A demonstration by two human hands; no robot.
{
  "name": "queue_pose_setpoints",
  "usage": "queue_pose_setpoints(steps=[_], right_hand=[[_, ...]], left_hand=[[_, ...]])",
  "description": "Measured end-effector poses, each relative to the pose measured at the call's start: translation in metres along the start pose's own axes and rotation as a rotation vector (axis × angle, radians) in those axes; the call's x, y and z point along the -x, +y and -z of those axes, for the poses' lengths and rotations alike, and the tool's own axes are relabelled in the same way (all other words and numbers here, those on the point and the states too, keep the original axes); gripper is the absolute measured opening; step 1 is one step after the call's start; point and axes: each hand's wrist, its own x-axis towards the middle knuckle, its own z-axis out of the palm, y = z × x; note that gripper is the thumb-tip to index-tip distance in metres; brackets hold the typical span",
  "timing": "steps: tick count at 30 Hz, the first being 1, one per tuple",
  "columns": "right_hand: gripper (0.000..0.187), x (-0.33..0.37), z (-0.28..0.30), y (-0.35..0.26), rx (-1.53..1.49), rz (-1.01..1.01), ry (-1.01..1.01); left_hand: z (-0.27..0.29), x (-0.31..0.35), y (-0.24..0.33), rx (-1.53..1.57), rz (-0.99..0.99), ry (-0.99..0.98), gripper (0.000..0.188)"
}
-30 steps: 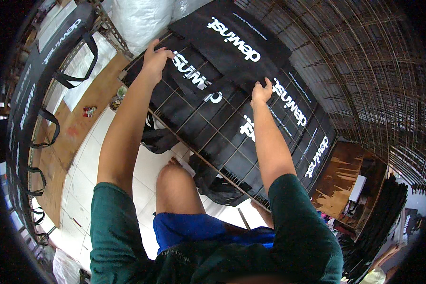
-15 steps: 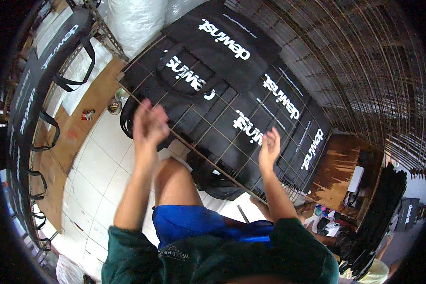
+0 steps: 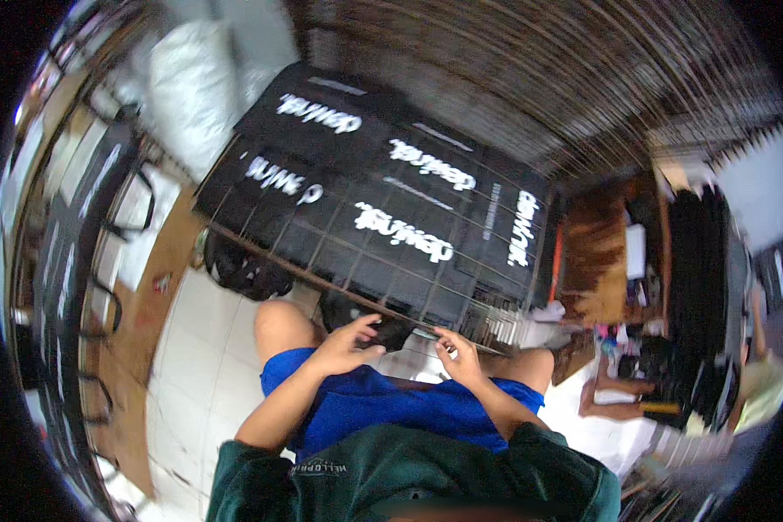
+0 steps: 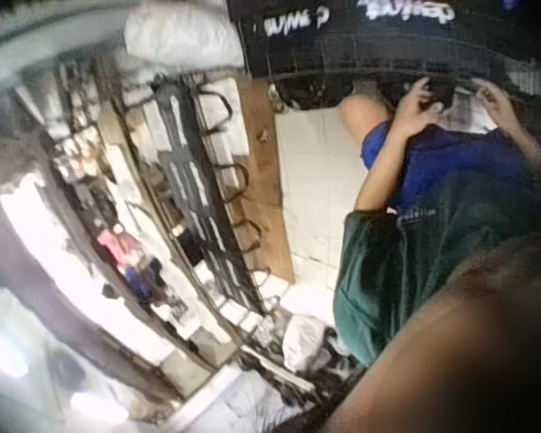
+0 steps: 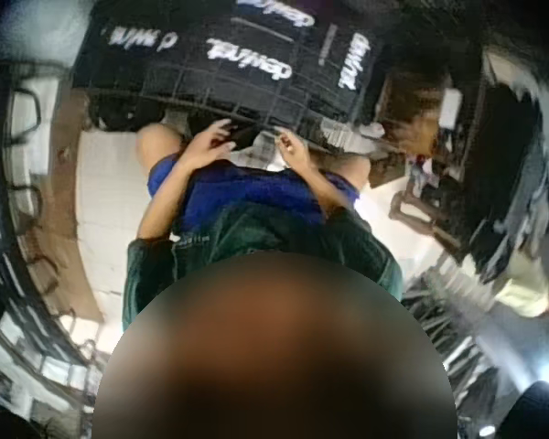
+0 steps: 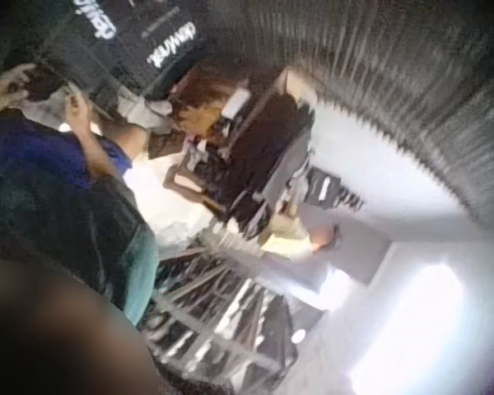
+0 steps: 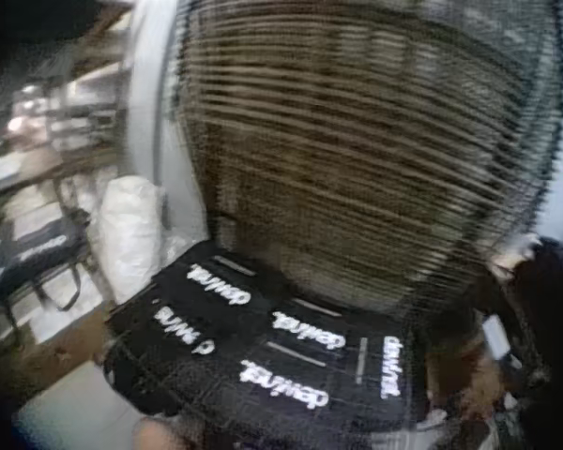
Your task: The person sits on the floor and repeatedly picks up black branded bags from a nearby pile. They place each bag onto a stack on a metal rack in front of them, adjusting the position to keep the stack aligned.
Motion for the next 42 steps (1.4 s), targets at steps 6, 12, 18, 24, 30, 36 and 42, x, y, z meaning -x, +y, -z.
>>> queue_pose_setpoints(steps=[6, 12, 18, 24, 30, 36, 42], right_hand=[[0.029, 0.045, 0.074, 0.018, 0.208, 0.01, 0.113], [0.03, 0.076, 0.085, 0.065, 0.086, -0.17, 0.269], [0.031, 0.067, 0.081, 0.076, 0.027, -0.219, 0.129], [0.031, 0.062, 0.072, 0.095, -0.005, -0.228, 0.153], [0.033, 0.063, 0.077, 0.09, -0.007, -0.283, 0.106], [0.027, 0.062, 0.07, 0.108, -0.074, -0.291, 0.078], [0.041, 0.052, 0.088, 0.075, -0.685, -0.624, 0.169]], left_hand=[[-0.021, 0.004, 0.011, -0.058, 0.239, 0.076, 0.067], [-0.103, 0.004, 0.075, -0.031, 0.048, -0.112, 0.068], [-0.154, -0.015, 0.006, -0.558, -0.037, -0.223, 0.058], [-0.132, -0.027, -0.043, -0.491, 0.268, -0.281, 0.061], [-0.138, -0.017, -0.035, -0.544, 0.284, -0.291, 0.063], [-0.138, -0.017, -0.026, -0.576, 0.294, -0.315, 0.063], [-0.132, -0.013, -0.036, -0.525, 0.318, -0.311, 0.064]])
